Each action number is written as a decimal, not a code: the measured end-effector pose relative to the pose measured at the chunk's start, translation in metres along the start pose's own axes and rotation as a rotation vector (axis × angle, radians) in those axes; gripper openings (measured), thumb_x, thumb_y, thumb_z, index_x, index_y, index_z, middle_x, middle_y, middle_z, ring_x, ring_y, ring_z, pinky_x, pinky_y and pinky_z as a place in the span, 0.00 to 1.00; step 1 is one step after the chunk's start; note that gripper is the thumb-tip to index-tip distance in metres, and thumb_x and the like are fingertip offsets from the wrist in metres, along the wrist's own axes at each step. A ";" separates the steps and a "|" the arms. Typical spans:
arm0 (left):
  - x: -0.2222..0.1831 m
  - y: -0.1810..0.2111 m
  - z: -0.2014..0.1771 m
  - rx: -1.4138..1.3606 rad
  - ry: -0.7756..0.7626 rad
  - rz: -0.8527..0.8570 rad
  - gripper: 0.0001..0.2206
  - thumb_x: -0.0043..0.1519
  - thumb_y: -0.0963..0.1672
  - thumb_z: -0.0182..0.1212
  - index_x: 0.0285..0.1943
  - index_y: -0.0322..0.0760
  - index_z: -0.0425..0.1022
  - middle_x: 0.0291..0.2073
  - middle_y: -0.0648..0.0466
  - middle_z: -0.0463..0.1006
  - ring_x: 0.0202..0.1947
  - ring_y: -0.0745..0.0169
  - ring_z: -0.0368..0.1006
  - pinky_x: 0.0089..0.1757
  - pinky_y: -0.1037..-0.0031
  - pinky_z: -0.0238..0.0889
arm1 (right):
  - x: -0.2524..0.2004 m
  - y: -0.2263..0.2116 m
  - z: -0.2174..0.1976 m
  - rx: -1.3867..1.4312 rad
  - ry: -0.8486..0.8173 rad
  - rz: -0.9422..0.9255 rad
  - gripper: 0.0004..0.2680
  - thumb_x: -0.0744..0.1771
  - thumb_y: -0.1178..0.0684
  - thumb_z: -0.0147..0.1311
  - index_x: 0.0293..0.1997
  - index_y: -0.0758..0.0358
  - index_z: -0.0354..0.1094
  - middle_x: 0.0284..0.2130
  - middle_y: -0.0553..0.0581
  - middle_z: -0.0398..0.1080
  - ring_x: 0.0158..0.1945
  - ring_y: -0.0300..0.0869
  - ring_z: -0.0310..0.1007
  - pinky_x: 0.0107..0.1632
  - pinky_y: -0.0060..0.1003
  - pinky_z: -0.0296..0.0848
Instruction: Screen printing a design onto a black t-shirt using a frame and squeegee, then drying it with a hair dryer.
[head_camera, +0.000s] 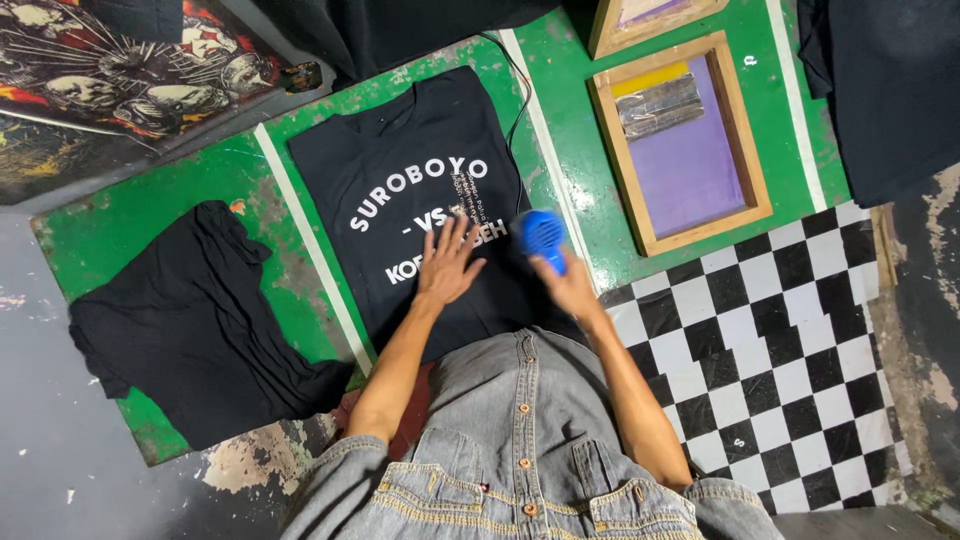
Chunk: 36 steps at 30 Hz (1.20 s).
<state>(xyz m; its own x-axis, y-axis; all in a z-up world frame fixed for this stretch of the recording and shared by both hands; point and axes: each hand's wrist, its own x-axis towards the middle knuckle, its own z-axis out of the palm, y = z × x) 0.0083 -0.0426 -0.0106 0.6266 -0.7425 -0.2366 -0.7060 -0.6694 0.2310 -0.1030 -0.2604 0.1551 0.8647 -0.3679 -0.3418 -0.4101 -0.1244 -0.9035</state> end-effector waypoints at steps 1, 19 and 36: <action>-0.001 -0.009 -0.002 -0.053 -0.033 -0.041 0.32 0.71 0.60 0.35 0.83 0.54 0.42 0.81 0.54 0.35 0.80 0.49 0.29 0.70 0.45 0.23 | 0.001 -0.002 -0.014 0.011 0.097 0.028 0.07 0.67 0.50 0.60 0.31 0.56 0.68 0.16 0.49 0.63 0.20 0.38 0.61 0.25 0.33 0.60; 0.036 0.047 0.043 -0.374 0.132 0.105 0.33 0.67 0.63 0.37 0.78 0.55 0.49 0.80 0.55 0.40 0.79 0.50 0.30 0.69 0.45 0.26 | 0.009 -0.027 0.037 -0.207 -0.091 -0.048 0.09 0.65 0.47 0.63 0.35 0.60 0.70 0.17 0.59 0.66 0.23 0.51 0.66 0.28 0.44 0.64; -0.027 -0.053 -0.013 -0.338 0.252 -0.275 0.28 0.67 0.53 0.56 0.77 0.47 0.59 0.79 0.51 0.48 0.78 0.51 0.43 0.68 0.49 0.42 | 0.032 -0.003 -0.015 -0.039 0.220 0.115 0.08 0.68 0.48 0.59 0.32 0.55 0.68 0.14 0.51 0.65 0.18 0.37 0.64 0.24 0.32 0.63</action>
<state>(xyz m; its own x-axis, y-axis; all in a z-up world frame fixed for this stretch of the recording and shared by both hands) 0.0335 0.0126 -0.0040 0.8643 -0.4918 -0.1059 -0.3832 -0.7800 0.4948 -0.0783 -0.2852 0.1511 0.7298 -0.5728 -0.3733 -0.5167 -0.1044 -0.8498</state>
